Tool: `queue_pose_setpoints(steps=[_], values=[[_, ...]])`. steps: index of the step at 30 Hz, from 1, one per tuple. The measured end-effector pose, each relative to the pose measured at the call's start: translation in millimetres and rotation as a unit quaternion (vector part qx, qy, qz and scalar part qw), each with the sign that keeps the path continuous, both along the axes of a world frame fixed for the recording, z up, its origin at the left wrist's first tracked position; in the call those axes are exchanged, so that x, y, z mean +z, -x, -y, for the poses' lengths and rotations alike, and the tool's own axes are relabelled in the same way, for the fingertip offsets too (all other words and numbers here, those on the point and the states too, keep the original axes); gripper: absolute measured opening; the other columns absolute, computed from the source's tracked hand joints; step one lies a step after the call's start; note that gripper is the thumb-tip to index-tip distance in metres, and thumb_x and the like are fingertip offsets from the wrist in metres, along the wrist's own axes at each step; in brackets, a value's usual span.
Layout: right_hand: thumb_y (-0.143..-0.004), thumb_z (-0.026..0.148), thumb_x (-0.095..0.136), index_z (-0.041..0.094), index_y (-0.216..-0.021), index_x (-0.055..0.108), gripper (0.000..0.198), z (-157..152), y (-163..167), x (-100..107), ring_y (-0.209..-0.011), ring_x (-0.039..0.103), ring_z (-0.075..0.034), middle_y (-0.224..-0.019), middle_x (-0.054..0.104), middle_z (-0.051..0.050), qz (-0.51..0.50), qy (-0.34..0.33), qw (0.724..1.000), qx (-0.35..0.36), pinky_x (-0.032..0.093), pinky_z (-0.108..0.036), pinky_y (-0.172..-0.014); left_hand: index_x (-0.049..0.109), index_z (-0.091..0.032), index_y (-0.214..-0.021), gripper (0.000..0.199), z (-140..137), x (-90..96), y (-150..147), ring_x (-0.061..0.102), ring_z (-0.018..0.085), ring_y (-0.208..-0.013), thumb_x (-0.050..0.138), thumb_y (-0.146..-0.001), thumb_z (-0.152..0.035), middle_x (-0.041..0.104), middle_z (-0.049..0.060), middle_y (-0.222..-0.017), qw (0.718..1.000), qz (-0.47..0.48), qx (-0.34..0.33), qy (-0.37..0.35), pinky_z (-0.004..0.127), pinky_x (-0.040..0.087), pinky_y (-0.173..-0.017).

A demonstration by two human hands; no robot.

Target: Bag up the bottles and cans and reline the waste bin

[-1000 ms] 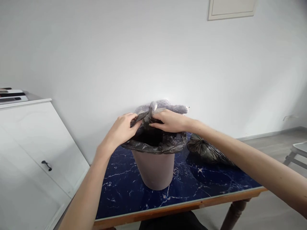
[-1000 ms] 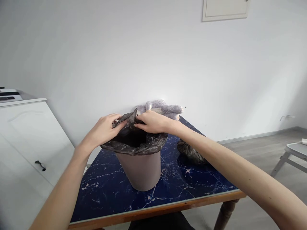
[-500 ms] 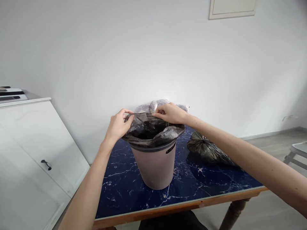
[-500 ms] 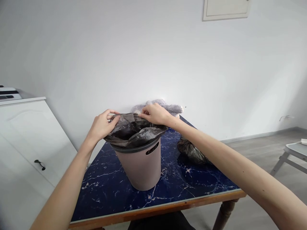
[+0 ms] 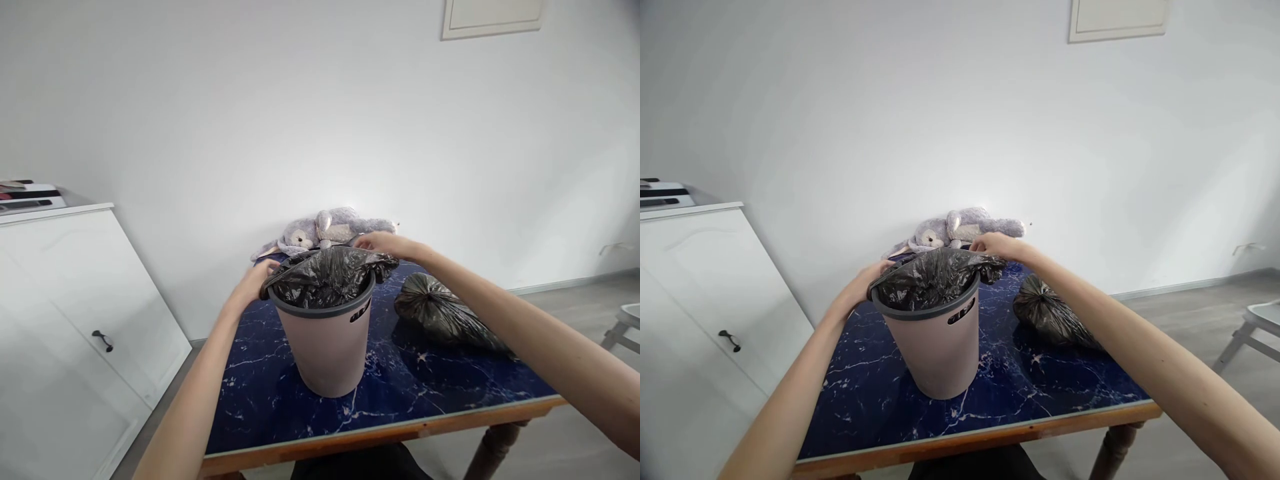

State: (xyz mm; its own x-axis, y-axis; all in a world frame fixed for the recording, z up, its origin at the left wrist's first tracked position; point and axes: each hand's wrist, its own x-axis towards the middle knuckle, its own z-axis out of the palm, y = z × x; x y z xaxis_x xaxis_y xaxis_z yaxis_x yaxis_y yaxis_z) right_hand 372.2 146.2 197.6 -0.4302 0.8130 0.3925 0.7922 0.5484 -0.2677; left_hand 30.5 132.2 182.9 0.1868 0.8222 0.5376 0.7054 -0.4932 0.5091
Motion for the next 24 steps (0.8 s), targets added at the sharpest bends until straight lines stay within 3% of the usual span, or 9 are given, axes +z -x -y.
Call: queue_pose_setpoints(steps=[4, 7, 10, 14, 20, 24], values=[[-0.109, 0.061, 0.044, 0.022, -0.121, 0.080, 0.054, 25.9, -16.9, 21.0, -0.088, 0.072, -0.023, -0.107, 0.080, -0.014, -0.062, 0.011, 0.998, 0.022, 0.060, -0.042, -0.080, 0.069, -0.021, -0.118, 0.046, 29.6, 12.3, -3.8, 0.073, 0.027, -0.111, 0.051, -0.102, -0.060, 0.078, 0.013, -0.119, 0.997, 0.064, 0.010, -0.031, 0.038, 0.056, -0.098], [-0.102, 0.068, 0.054, 0.029, -0.121, 0.081, 0.051, 56.0, -21.6, 27.6, -0.096, 0.073, -0.027, -0.113, 0.080, -0.010, -0.058, 0.015, 0.995, 0.081, 0.059, -0.043, -0.082, 0.074, -0.025, -0.112, 0.046, 58.0, 18.5, -7.4, 0.066, 0.026, -0.125, 0.046, -0.107, -0.061, 0.076, 0.009, -0.127, 0.997, 0.044, -0.049, -0.038, 0.038, 0.050, -0.109], [-0.096, 0.064, 0.066, 0.030, -0.113, 0.081, 0.041, 83.2, -21.2, 21.2, -0.098, 0.073, -0.026, -0.112, 0.081, -0.006, -0.069, 0.001, 0.990, 0.125, 0.058, -0.040, -0.083, 0.077, -0.028, -0.105, 0.036, 78.4, 16.5, -6.5, 0.062, 0.030, -0.127, 0.060, -0.101, -0.059, 0.076, 0.007, -0.122, 0.995, -0.025, -0.088, -0.047, 0.045, 0.046, -0.113], [-0.099, 0.052, 0.071, 0.028, -0.098, 0.078, 0.025, 111.0, -22.9, 3.6, -0.095, 0.072, -0.023, -0.103, 0.080, -0.004, -0.115, -0.031, 0.977, 0.175, 0.058, -0.040, -0.085, 0.073, -0.028, -0.089, 0.014, 96.0, 7.7, -2.4, 0.066, 0.026, -0.110, 0.075, -0.096, -0.040, 0.075, 0.005, -0.103, 0.983, -0.010, -0.131, -0.124, 0.043, 0.052, -0.104], [-0.105, 0.037, 0.067, 0.028, -0.100, 0.076, 0.013, 138.3, -26.1, -22.4, -0.096, 0.071, -0.022, -0.098, 0.077, -0.004, -0.071, -0.142, 0.968, 0.196, 0.055, -0.045, -0.097, 0.074, -0.030, -0.089, 0.011, 123.2, -8.7, 0.6, 0.068, 0.023, -0.086, 0.082, -0.092, -0.023, 0.075, 0.001, -0.082, 0.958, -0.029, -0.162, -0.236, 0.040, 0.057, -0.082], [-0.108, 0.038, 0.062, 0.026, -0.104, 0.076, 0.019, 131.7, -21.2, -48.0, -0.091, 0.071, -0.021, -0.100, 0.077, -0.005, -0.046, -0.099, 0.974, 0.198, 0.056, -0.038, -0.083, 0.074, -0.029, -0.093, 0.013, 124.8, -31.4, 5.5, 0.069, 0.021, -0.079, 0.082, -0.092, -0.019, 0.077, 0.000, -0.081, 0.951, -0.070, -0.177, -0.245, 0.039, 0.057, -0.079]])
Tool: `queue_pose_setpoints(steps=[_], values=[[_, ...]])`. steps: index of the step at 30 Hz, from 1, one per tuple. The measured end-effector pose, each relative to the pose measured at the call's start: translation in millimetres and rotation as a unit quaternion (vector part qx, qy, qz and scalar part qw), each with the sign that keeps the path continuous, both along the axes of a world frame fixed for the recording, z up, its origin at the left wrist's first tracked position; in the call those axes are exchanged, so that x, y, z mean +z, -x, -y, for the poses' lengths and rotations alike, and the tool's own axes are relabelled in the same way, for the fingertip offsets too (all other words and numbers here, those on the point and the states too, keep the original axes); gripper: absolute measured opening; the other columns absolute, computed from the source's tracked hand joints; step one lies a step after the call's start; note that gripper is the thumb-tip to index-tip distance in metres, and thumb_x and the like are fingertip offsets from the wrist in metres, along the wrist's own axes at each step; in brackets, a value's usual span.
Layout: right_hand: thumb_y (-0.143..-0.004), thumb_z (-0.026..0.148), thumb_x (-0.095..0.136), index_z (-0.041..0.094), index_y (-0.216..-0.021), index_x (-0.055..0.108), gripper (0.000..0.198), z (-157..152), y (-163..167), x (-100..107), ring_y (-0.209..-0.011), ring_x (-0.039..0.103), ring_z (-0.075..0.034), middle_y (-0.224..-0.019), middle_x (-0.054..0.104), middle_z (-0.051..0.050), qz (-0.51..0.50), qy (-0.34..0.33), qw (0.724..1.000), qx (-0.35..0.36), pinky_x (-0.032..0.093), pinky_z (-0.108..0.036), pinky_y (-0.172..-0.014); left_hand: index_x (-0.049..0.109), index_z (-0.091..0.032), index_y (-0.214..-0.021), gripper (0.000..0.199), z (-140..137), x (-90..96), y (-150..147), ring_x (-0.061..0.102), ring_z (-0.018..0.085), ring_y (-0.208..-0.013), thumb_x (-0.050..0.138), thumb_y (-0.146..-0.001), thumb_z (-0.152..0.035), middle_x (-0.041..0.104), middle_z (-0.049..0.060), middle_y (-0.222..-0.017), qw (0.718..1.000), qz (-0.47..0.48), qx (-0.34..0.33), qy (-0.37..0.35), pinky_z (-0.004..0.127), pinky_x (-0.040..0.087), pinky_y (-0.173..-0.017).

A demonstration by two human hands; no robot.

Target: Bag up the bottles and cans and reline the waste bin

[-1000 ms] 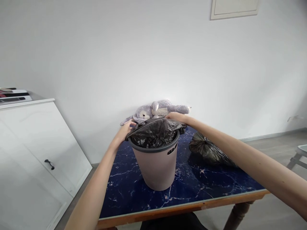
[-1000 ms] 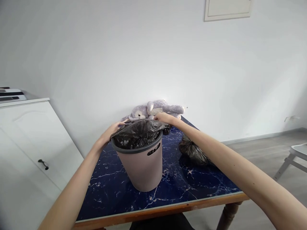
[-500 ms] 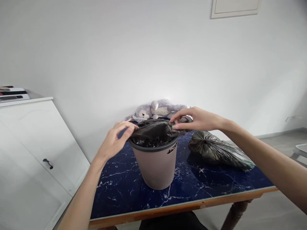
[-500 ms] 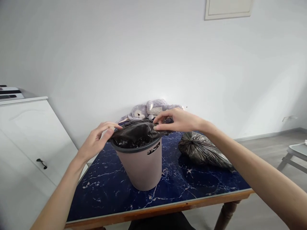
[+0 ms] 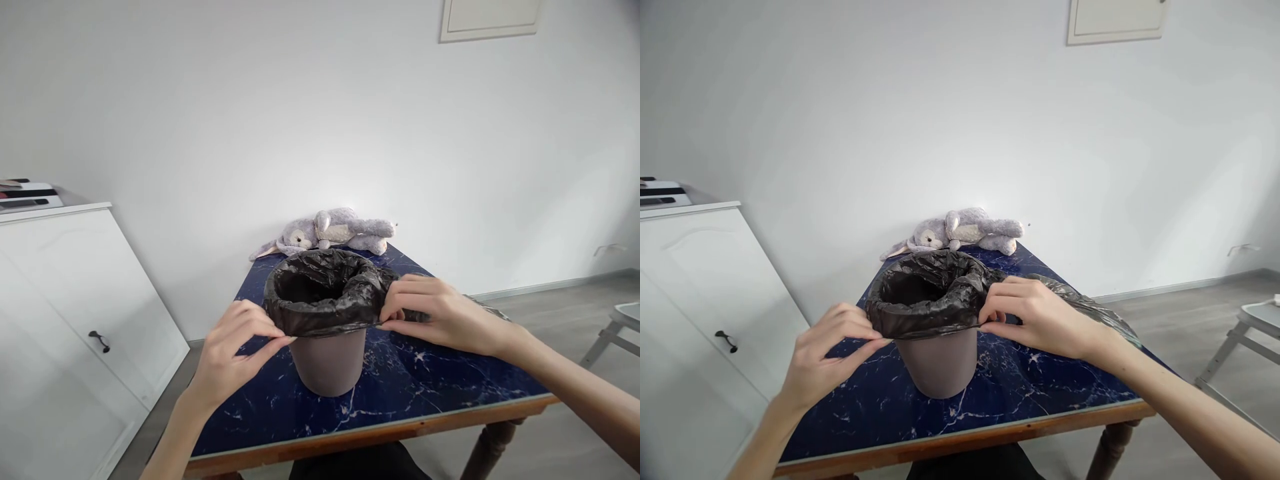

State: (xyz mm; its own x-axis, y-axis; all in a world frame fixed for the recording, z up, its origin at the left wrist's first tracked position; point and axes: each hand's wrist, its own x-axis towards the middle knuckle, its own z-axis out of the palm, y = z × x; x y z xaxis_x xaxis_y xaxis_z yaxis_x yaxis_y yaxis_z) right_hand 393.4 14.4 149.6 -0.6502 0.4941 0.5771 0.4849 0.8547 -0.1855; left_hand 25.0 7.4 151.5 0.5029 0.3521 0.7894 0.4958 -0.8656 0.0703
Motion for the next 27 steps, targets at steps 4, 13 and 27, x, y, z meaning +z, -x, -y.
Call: queue_pose_setpoints(steps=[4, 13, 27], values=[[-0.108, 0.047, 0.061, 0.023, -0.107, 0.078, 0.030, -15.7, 3.6, -18.5, -0.090, 0.074, -0.020, -0.104, 0.078, -0.006, 0.031, 0.140, 0.988, 0.048, 0.057, -0.031, -0.076, 0.074, -0.027, -0.095, 0.008, -9.0, -21.2, 6.9, 0.069, 0.019, -0.080, 0.080, -0.095, -0.021, 0.078, 0.000, -0.084, 0.998, -0.049, 0.000, 0.035, 0.036, 0.055, -0.079], [-0.105, 0.049, 0.065, 0.024, -0.098, 0.078, 0.029, 1.3, -21.7, 28.5, -0.068, 0.072, -0.016, -0.085, 0.079, -0.003, -0.105, 0.141, 0.983, -0.055, 0.056, -0.027, -0.059, 0.059, -0.027, -0.126, 0.039, -12.7, -46.2, 6.3, 0.063, 0.028, -0.123, 0.068, -0.100, -0.054, 0.062, 0.012, -0.134, 0.974, 0.168, 0.110, 0.103, 0.043, 0.056, -0.103], [-0.106, 0.046, 0.065, 0.020, -0.116, 0.069, 0.028, -25.6, 52.6, -2.0, -0.097, 0.073, -0.026, -0.102, 0.077, -0.008, -0.003, -0.137, 0.990, -0.021, 0.053, -0.046, -0.101, -0.011, -0.032, -0.173, 0.138, -43.1, -95.8, -10.0, 0.031, 0.046, -0.161, 0.075, -0.078, -0.083, 0.021, 0.017, -0.180, 0.888, 0.103, 0.084, 0.440, 0.063, 0.042, -0.124]])
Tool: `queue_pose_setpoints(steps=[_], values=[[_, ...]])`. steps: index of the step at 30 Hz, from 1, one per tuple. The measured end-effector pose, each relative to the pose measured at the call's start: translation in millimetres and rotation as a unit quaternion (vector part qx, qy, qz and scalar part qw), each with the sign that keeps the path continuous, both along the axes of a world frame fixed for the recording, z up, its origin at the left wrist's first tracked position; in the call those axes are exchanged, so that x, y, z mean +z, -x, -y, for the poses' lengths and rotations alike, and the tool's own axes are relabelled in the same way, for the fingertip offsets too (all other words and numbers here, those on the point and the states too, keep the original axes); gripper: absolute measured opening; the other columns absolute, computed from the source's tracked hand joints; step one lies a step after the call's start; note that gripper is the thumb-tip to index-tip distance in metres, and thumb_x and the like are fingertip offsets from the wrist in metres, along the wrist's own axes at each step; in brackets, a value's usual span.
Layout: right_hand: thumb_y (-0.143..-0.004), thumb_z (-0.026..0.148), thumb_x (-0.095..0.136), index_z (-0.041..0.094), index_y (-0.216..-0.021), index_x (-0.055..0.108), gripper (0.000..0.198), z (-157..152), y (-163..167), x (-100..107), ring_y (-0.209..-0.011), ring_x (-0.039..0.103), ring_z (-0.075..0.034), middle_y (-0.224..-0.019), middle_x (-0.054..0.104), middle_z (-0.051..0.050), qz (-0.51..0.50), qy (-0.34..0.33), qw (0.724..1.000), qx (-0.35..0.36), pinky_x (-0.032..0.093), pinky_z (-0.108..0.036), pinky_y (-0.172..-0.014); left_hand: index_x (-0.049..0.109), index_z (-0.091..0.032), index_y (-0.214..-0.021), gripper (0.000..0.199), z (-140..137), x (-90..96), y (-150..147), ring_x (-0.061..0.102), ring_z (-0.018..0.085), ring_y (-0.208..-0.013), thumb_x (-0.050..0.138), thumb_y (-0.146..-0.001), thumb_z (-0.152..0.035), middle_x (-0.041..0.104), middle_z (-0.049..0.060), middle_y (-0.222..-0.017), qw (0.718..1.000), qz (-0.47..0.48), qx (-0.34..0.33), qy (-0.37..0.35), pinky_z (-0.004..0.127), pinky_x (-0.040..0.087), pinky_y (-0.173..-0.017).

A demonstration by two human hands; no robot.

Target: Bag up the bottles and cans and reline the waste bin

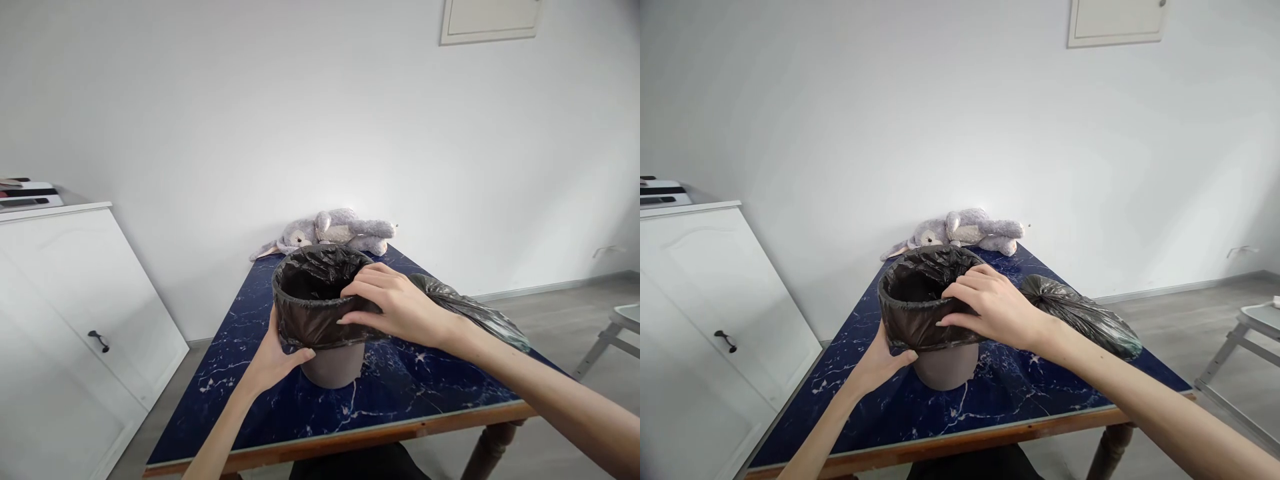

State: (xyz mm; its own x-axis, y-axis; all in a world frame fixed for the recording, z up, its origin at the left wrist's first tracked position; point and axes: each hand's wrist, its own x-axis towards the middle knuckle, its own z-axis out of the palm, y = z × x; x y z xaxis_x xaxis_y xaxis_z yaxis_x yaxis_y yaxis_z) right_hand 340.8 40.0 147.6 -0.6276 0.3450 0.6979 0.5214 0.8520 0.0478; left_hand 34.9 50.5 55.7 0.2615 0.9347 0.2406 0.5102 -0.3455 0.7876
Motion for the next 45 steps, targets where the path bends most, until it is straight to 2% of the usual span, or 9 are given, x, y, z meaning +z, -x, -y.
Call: queue_pose_setpoints(steps=[4, 9, 16, 24, 30, 33, 38, 42, 45], values=[[-0.101, 0.051, 0.071, 0.020, -0.108, 0.073, 0.031, -34.1, -6.0, 8.0, -0.091, 0.073, -0.025, -0.094, 0.077, -0.006, 0.025, 0.031, 0.998, -0.047, 0.052, -0.044, -0.098, -0.016, -0.035, -0.172, 0.131, -4.6, -23.3, 18.3, 0.013, 0.046, -0.166, 0.069, -0.084, -0.081, -0.001, 0.012, -0.183, 0.996, -0.065, 0.054, 0.030, 0.068, 0.033, -0.126], [-0.099, 0.055, 0.071, 0.024, -0.113, 0.078, 0.034, -91.7, -29.0, 17.0, -0.095, 0.074, -0.028, -0.101, 0.081, -0.007, 0.061, 0.088, 0.982, -0.153, 0.054, -0.041, -0.086, 0.004, -0.034, -0.174, 0.108, -3.4, -50.4, 35.9, 0.010, 0.041, -0.167, 0.056, -0.093, -0.082, -0.001, 0.010, -0.183, 0.983, -0.130, 0.109, 0.073, 0.065, 0.028, -0.129], [-0.095, 0.057, 0.070, 0.025, -0.127, 0.077, 0.046, -159.8, -79.3, 8.8, -0.108, 0.073, -0.035, -0.120, 0.080, -0.011, 0.052, 0.112, 0.939, -0.321, 0.053, -0.044, -0.084, 0.027, -0.024, -0.171, 0.094, 1.4, -67.3, 46.2, 0.012, 0.038, -0.167, 0.052, -0.098, -0.077, 0.016, 0.015, -0.181, 0.973, -0.208, 0.097, 0.030, 0.060, 0.030, -0.130], [-0.092, 0.053, 0.071, 0.018, -0.124, 0.077, 0.048, -177.0, -128.3, 0.0, -0.110, 0.069, -0.040, -0.113, 0.079, -0.018, 0.021, 0.113, 0.906, -0.406, 0.052, -0.049, -0.091, 0.038, -0.025, -0.165, 0.077, 4.9, -75.9, 49.5, 0.017, 0.037, -0.167, 0.049, -0.103, -0.070, 0.032, 0.014, -0.177, 0.967, -0.240, 0.076, -0.027, 0.062, 0.028, -0.131], [-0.099, 0.040, 0.063, 0.017, -0.148, 0.059, 0.054, -137.2, -105.2, -19.7, -0.143, 0.051, -0.042, -0.151, 0.059, -0.021, -0.057, 0.063, 0.910, -0.407, 0.046, -0.061, -0.113, 0.044, -0.022, -0.162, 0.073, 9.6, -81.5, 43.7, 0.024, 0.037, -0.165, 0.045, -0.105, -0.068, 0.038, 0.014, -0.174, 0.962, -0.254, 0.091, -0.040, 0.064, 0.027, -0.131], [-0.104, 0.035, 0.057, 0.021, -0.142, 0.061, 0.040, -83.2, -63.7, -41.7, -0.144, 0.052, -0.037, -0.150, 0.061, -0.017, -0.133, 0.045, 0.955, -0.262, 0.045, -0.065, -0.118, 0.043, -0.022, -0.163, 0.071, 16.7, -83.3, 39.1, 0.025, 0.037, -0.165, 0.043, -0.107, -0.065, 0.039, 0.013, -0.174, 0.961, -0.258, 0.086, -0.054, 0.064, 0.026, -0.132], [-0.108, 0.038, 0.055, 0.029, -0.136, 0.064, 0.031, -6.1, -8.8, -99.8, -0.147, 0.054, -0.030, -0.153, 0.060, -0.010, -0.130, 0.184, 0.970, -0.089, 0.048, -0.054, -0.121, 0.042, -0.025, -0.165, 0.069, 26.3, -82.9, 35.6, 0.025, 0.037, -0.164, 0.041, -0.108, -0.064, 0.036, 0.012, -0.175, 0.959, -0.267, 0.074, -0.055, 0.063, 0.027, -0.132], [-0.109, 0.047, 0.052, 0.030, -0.140, 0.063, 0.037, 6.2, -1.4, -157.0, -0.144, 0.059, -0.030, -0.160, 0.056, -0.009, -0.153, 0.323, 0.926, -0.119, 0.050, -0.053, -0.120, 0.044, -0.027, -0.164, 0.065, 29.2, -85.6, 36.0, 0.028, 0.036, -0.163, 0.043, -0.109, -0.062, 0.039, 0.010, -0.174, 0.959, -0.266, 0.076, -0.068, 0.063, 0.029, -0.132], [-0.108, 0.056, 0.052, 0.028, -0.149, 0.062, 0.051, 6.2, -3.1, -191.2, -0.155, 0.046, -0.034, -0.165, 0.052, -0.010, -0.127, 0.358, 0.911, -0.161, 0.041, -0.057, -0.127, 0.045, -0.029, -0.163, 0.063, 31.5, -86.8, 34.5, 0.028, 0.037, -0.163, 0.043, -0.109, -0.061, 0.039, 0.008, -0.174, 0.959, -0.265, 0.075, -0.071, 0.064, 0.029, -0.131]])
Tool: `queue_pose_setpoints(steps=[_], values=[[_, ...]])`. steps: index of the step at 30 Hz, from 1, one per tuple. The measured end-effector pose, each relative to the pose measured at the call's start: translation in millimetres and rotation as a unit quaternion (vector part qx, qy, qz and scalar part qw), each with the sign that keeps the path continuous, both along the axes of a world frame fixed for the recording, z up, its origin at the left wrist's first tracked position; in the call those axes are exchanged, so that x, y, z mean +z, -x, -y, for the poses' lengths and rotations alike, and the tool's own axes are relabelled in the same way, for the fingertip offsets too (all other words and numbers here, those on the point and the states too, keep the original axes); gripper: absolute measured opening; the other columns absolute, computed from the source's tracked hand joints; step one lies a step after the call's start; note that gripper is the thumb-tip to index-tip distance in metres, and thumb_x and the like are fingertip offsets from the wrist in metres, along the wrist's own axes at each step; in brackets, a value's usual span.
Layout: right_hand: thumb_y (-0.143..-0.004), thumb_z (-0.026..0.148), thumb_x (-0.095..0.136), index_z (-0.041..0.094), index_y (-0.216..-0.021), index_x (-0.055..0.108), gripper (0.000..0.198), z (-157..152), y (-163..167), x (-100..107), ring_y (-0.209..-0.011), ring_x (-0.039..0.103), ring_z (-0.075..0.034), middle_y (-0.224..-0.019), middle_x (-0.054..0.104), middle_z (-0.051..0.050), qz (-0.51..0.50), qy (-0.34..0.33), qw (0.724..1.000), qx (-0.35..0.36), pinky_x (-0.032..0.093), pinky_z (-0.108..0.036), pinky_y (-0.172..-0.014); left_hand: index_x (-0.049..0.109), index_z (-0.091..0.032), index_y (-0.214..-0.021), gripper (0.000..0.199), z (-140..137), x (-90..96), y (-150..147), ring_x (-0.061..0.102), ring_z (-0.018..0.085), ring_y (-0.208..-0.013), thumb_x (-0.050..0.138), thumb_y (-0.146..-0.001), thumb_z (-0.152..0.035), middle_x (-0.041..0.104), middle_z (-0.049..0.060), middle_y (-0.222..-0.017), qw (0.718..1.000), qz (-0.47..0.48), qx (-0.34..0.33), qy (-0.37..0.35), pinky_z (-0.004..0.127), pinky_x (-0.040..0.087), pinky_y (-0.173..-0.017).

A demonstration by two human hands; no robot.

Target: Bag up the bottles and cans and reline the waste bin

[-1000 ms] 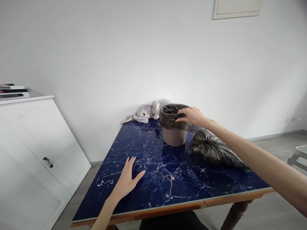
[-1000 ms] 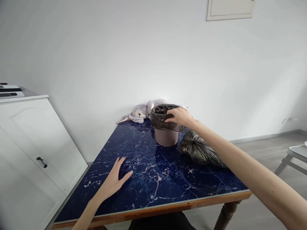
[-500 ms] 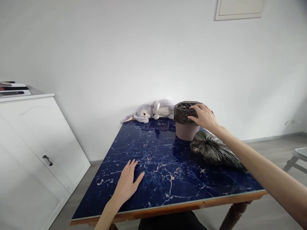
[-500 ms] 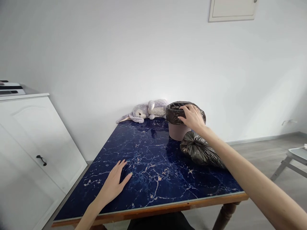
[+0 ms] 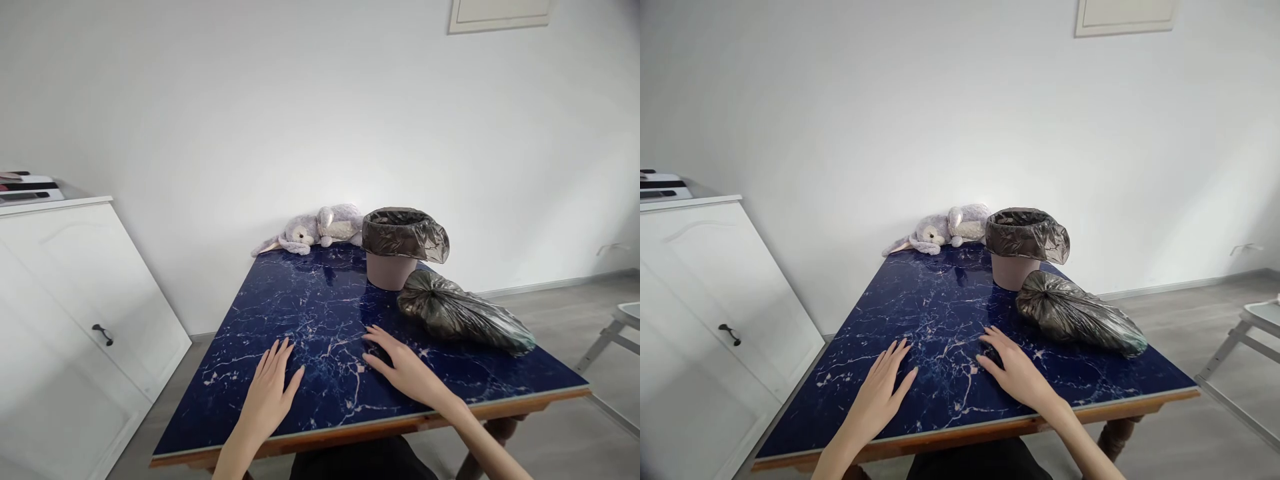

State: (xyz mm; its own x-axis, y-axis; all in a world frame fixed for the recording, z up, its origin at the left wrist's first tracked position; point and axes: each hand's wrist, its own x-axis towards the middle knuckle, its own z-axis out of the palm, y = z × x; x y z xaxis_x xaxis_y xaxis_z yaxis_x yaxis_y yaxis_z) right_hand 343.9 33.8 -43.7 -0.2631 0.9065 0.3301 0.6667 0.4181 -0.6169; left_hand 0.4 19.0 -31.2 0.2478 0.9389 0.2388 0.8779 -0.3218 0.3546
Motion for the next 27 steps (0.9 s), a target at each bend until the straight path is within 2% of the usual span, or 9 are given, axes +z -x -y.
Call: queue_pose_setpoints(steps=[2, 4, 9, 18, 23, 27], values=[[-0.108, 0.060, 0.049, 0.028, -0.155, 0.059, 0.058, 1.8, 0.4, -12.4, -0.160, 0.036, -0.033, -0.169, 0.046, -0.008, 0.035, -0.001, 0.999, -0.006, 0.034, -0.058, -0.132, 0.044, -0.028, -0.165, 0.065, 1.6, 0.8, -2.2, 0.026, 0.037, -0.164, 0.041, -0.109, -0.062, 0.037, 0.008, -0.174, 1.000, -0.010, 0.003, 0.012, 0.065, 0.026, -0.132], [-0.109, 0.061, 0.045, 0.029, -0.159, 0.056, 0.060, 4.1, 1.9, -16.4, -0.162, 0.033, -0.032, -0.172, 0.042, -0.006, 0.057, -0.009, 0.998, -0.007, 0.030, -0.057, -0.133, 0.042, -0.027, -0.166, 0.067, 2.7, 2.1, -4.1, 0.024, 0.036, -0.164, 0.040, -0.109, -0.062, 0.035, 0.008, -0.175, 1.000, -0.020, 0.004, 0.022, 0.065, 0.023, -0.133], [-0.110, 0.061, 0.044, 0.029, -0.159, 0.055, 0.060, 5.6, 3.1, -14.9, -0.162, 0.033, -0.031, -0.172, 0.041, -0.005, 0.067, -0.010, 0.998, -0.017, 0.031, -0.057, -0.133, 0.044, -0.031, -0.165, 0.063, 3.4, 3.4, -4.1, 0.026, 0.034, -0.164, 0.044, -0.109, -0.060, 0.038, 0.005, -0.174, 1.000, -0.008, 0.001, 0.015, 0.063, 0.023, -0.134], [-0.111, 0.059, 0.044, 0.028, -0.156, 0.059, 0.057, 8.4, -2.1, -14.5, -0.161, 0.034, -0.029, -0.169, 0.046, -0.003, 0.057, -0.010, 0.998, -0.001, 0.028, -0.055, -0.135, 0.048, -0.031, -0.163, 0.061, 7.2, 5.7, -7.1, 0.029, 0.034, -0.163, 0.042, -0.109, -0.060, 0.041, 0.004, -0.173, 1.000, 0.010, 0.018, 0.016, 0.063, 0.026, -0.133], [-0.110, 0.060, 0.046, 0.031, -0.154, 0.061, 0.055, 11.3, -2.7, -10.8, -0.160, 0.036, -0.031, -0.167, 0.049, -0.002, 0.035, -0.007, 0.999, 0.007, 0.032, -0.058, -0.133, 0.052, -0.033, -0.160, 0.059, 8.1, 3.6, -5.4, 0.031, 0.036, -0.162, 0.046, -0.108, -0.059, 0.043, 0.004, -0.172, 0.999, 0.026, 0.019, 0.012, 0.064, 0.030, -0.131], [-0.109, 0.059, 0.048, 0.030, -0.152, 0.063, 0.054, 12.8, -2.3, -9.7, -0.160, 0.038, -0.032, -0.166, 0.051, -0.003, 0.026, -0.007, 1.000, 0.006, 0.032, -0.059, -0.133, 0.053, -0.034, -0.159, 0.057, 8.5, 1.9, -4.0, 0.033, 0.036, -0.162, 0.046, -0.108, -0.059, 0.045, 0.003, -0.171, 0.999, 0.030, 0.022, 0.006, 0.064, 0.029, -0.132]])
